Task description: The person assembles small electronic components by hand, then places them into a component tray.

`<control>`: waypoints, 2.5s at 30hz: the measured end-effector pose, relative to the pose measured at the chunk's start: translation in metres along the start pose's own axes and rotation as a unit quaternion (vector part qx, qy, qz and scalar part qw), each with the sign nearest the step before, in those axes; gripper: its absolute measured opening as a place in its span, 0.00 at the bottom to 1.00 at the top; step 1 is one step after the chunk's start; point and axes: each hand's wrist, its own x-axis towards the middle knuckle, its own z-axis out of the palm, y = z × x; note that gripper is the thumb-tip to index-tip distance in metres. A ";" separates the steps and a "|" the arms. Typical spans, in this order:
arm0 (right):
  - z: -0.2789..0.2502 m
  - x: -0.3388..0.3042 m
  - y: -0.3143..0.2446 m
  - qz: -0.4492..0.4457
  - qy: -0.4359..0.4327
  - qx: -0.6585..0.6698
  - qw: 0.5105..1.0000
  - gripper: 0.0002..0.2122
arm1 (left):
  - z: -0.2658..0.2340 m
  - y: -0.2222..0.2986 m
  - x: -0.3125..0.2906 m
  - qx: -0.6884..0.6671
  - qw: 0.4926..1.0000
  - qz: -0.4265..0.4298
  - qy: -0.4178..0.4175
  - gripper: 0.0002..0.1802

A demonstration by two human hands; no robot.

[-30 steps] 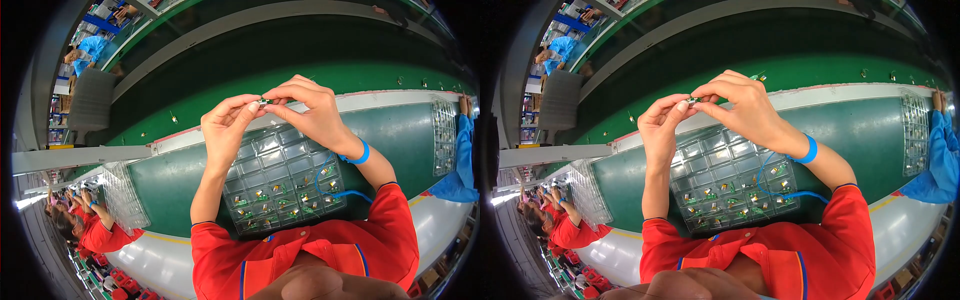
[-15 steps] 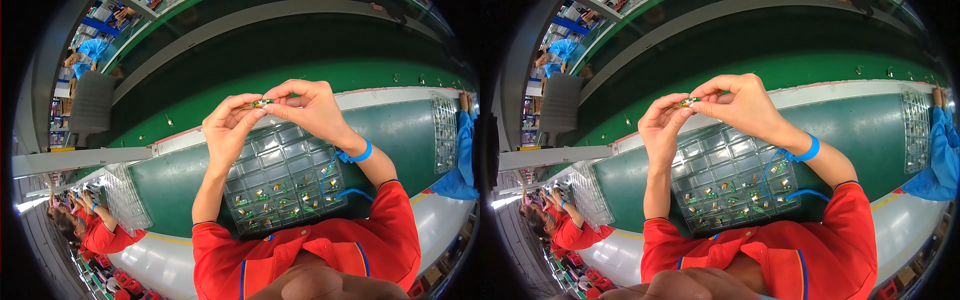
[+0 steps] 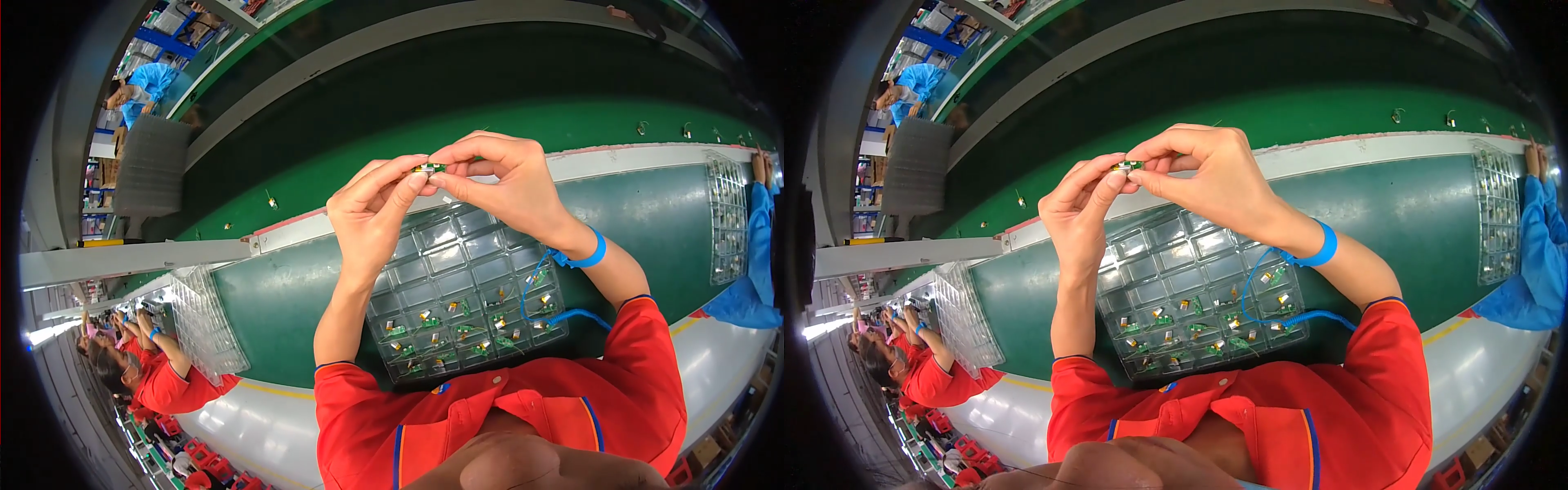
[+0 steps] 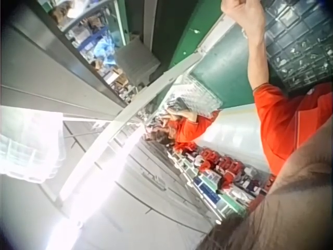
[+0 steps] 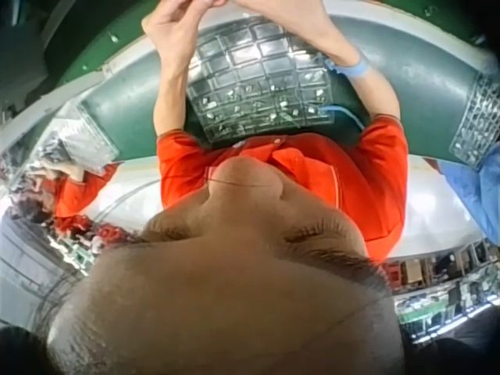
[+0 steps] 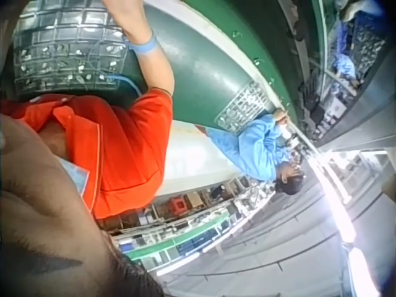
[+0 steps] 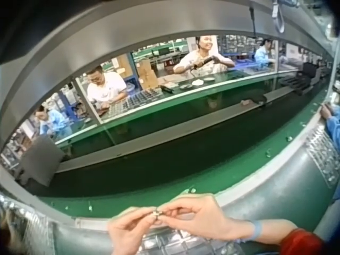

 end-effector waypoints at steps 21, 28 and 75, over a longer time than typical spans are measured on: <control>-0.004 0.000 -0.013 0.082 -0.008 0.091 0.992 0.06 | 0.002 0.011 0.003 0.126 0.984 0.124 -0.023 0.15; -0.006 0.000 -0.016 0.078 -0.046 0.091 0.992 0.08 | -0.006 0.007 0.005 0.223 0.945 0.238 -0.021 0.10; -0.038 0.029 0.017 -0.053 0.038 -0.259 0.964 0.12 | -0.035 -0.002 0.029 0.109 0.985 -0.100 0.085 0.12</control>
